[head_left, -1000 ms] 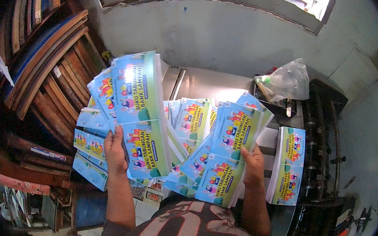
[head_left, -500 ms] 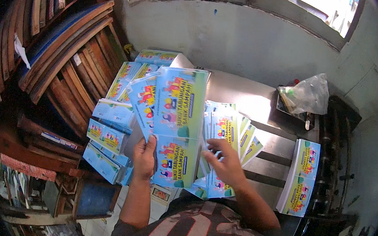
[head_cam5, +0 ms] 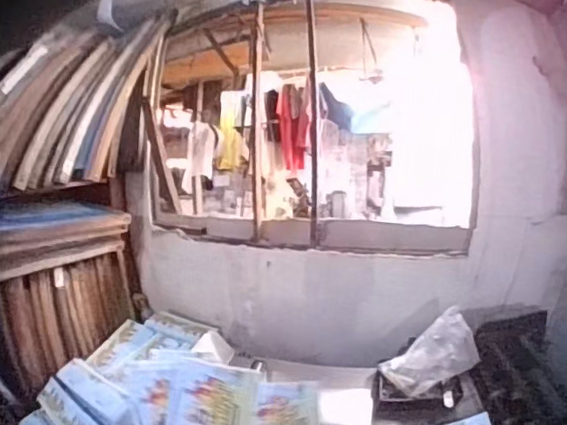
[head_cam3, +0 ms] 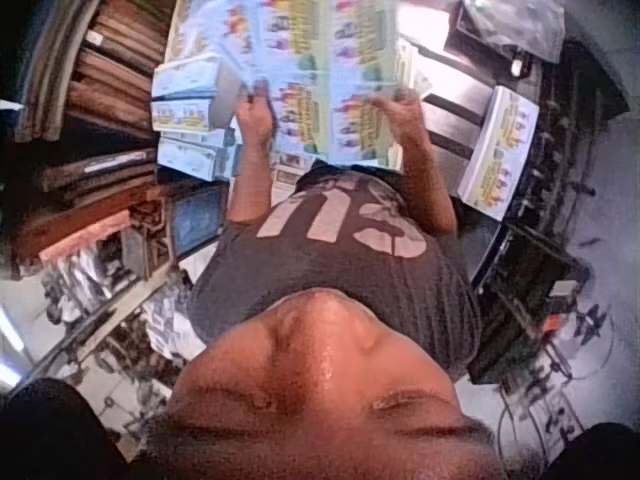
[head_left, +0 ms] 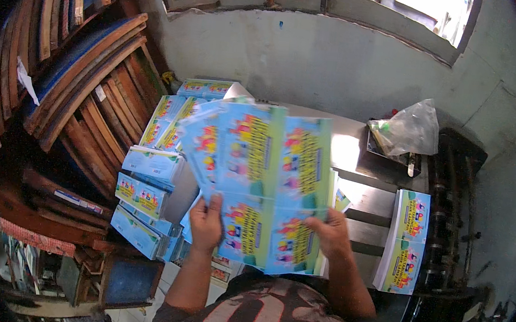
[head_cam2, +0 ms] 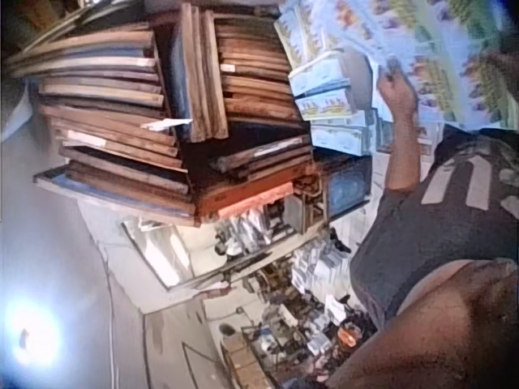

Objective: The person organizes and aligns stacks of paper booklets on a metal surface, flipping through them by hand to check alignment and then placing them onto a stack on the left.

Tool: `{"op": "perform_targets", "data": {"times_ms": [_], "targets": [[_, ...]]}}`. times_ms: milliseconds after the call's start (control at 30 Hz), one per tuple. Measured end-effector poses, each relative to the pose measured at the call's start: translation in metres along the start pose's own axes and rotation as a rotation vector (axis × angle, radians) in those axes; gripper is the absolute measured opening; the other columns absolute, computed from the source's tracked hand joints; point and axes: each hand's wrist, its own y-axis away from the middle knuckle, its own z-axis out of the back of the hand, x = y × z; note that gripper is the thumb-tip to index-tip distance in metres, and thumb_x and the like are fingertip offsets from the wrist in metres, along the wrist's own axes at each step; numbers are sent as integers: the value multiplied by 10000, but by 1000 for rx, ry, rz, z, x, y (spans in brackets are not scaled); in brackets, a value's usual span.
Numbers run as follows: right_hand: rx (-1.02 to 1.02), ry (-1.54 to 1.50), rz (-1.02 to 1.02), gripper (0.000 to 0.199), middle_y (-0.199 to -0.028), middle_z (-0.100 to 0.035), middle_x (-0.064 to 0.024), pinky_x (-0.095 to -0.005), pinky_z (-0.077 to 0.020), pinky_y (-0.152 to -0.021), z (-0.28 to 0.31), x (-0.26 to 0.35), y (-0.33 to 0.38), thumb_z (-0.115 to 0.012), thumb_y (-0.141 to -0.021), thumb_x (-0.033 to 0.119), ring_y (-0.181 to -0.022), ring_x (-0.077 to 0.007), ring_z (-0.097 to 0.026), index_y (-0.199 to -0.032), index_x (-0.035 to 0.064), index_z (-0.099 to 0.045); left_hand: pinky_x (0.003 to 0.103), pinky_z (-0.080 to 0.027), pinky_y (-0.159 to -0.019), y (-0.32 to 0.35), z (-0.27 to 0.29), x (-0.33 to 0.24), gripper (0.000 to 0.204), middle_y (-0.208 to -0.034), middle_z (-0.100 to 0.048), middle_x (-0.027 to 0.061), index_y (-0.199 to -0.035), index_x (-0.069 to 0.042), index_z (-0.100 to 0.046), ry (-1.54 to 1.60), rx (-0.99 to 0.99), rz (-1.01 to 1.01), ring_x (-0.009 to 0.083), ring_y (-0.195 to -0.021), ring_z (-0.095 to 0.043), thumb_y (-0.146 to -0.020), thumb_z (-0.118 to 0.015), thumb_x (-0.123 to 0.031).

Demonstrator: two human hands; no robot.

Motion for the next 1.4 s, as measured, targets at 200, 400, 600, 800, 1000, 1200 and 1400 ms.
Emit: {"op": "perform_targets", "data": {"times_ms": [200,400,600,800,1000,1200,1400], "targets": [[-348,-49,68,242,-938,-714,-112,-329,-580,-711,39,32,28,-687,-880,110,-781,-191,-697,-1071,-31,-639,273,-492,-804,-24,41,1,272,-1016,-674,55,-1105,14,-635,122,-171,83,98,-883,-598,-1005,-562,-228],[-288,735,-291,530,-1100,-662,-172,-381,-520,-860,71,-63,7,-758,-843,293,-988,-228,-651,-1194,-46,-553,252,-465,-731,-12,-9,6,245,-930,-648,15,-1021,-12,-643,150,-13,174,81,-828,-563,-1017,-540,-234],[-188,-506,-161,479,-1205,-619,-117,-436,-528,-904,69,-59,14,-632,-928,224,-1037,-249,-637,-1346,47,-476,294,-425,-637,13,-50,10,323,-726,-559,-27,-898,-2,-623,10,288,158,75,-734,-492,-1030,-497,-269],[-209,-660,-167,425,-1190,-633,-117,-424,-552,-855,117,-128,35,-618,-922,232,-1023,-247,-643,-1304,65,-536,329,-478,-655,12,-95,-13,299,-788,-651,140,-953,13,-656,-588,574,-51,206,-689,-600,-953,-622,-284],[-318,-626,-238,354,-1105,-664,-111,-436,-560,-808,101,-109,34,-608,-915,184,-930,-250,-662,-1226,16,-583,345,-504,-683,17,-95,-10,176,-861,-683,141,-994,-3,-693,-373,494,-151,228,-763,-661,-901,-664,-149],[-327,-642,-218,353,-1082,-672,-116,-441,-565,-812,99,-110,27,-594,-920,193,-920,-254,-667,-1218,3,-586,342,-518,-778,20,-80,-15,187,-945,-696,139,-1024,26,-672,-395,427,-271,196,-871,-668,-896,-652,-109],[-256,-539,-242,370,-1078,-664,-106,-421,-564,-802,104,-117,27,-556,-955,223,-919,-246,-665,-1262,15,-553,333,-502,-830,8,-84,-28,275,-1043,-672,140,-1144,32,-594,-389,265,-23,187,-937,-636,-918,-629,-120]]}}
